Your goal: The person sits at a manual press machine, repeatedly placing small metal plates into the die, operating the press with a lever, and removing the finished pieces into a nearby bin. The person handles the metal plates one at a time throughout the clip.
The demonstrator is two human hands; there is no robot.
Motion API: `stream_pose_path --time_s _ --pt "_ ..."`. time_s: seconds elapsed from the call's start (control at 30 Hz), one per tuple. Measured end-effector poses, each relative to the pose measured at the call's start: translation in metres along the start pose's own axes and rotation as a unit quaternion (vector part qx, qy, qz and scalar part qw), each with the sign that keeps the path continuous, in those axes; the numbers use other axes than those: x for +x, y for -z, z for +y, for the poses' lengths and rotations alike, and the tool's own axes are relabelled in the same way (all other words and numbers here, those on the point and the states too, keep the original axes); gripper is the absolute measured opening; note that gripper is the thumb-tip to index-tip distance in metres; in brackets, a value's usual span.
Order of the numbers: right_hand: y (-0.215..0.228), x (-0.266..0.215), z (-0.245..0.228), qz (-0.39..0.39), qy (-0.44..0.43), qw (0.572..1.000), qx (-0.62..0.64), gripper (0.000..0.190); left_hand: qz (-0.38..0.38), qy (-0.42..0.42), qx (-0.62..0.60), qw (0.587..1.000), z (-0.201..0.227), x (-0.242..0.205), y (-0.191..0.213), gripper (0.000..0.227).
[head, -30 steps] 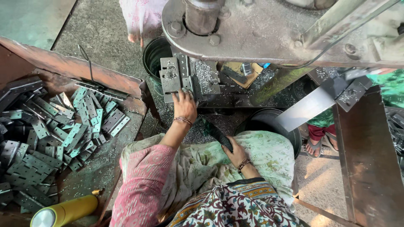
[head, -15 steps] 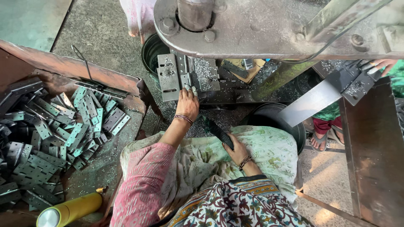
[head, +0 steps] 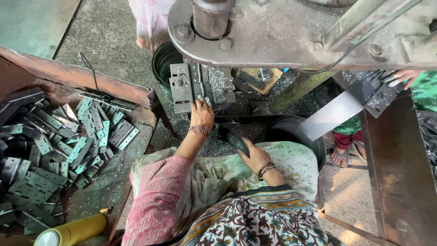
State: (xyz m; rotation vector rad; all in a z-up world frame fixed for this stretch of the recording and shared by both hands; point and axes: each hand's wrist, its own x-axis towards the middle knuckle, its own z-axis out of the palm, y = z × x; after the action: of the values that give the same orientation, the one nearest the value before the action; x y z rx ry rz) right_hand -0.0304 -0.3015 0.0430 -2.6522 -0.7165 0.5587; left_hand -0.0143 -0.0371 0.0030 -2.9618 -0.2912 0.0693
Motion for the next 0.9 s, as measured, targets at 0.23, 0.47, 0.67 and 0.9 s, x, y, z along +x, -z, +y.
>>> stream_pose_path --time_s 0.23,0.47,0.67,0.9 --pt "0.011 0.008 -0.01 -0.062 -0.016 0.995 -0.074 0.063 0.007 0.034 0.002 0.999 -0.002 -0.005 -0.013 0.045" --pt "0.003 0.013 -0.003 -0.111 -0.04 0.988 -0.096 0.064 0.04 0.098 -0.027 0.994 -0.023 0.023 -0.019 0.053" --pt "-0.051 0.018 0.034 -0.12 -0.038 0.989 -0.074 0.063 -0.043 0.063 -0.011 0.997 -0.016 0.021 -0.002 0.044" --pt "-0.128 0.041 0.06 -0.12 -0.075 0.989 -0.041 0.063 -0.014 0.066 -0.044 0.997 -0.024 0.02 -0.008 0.04"
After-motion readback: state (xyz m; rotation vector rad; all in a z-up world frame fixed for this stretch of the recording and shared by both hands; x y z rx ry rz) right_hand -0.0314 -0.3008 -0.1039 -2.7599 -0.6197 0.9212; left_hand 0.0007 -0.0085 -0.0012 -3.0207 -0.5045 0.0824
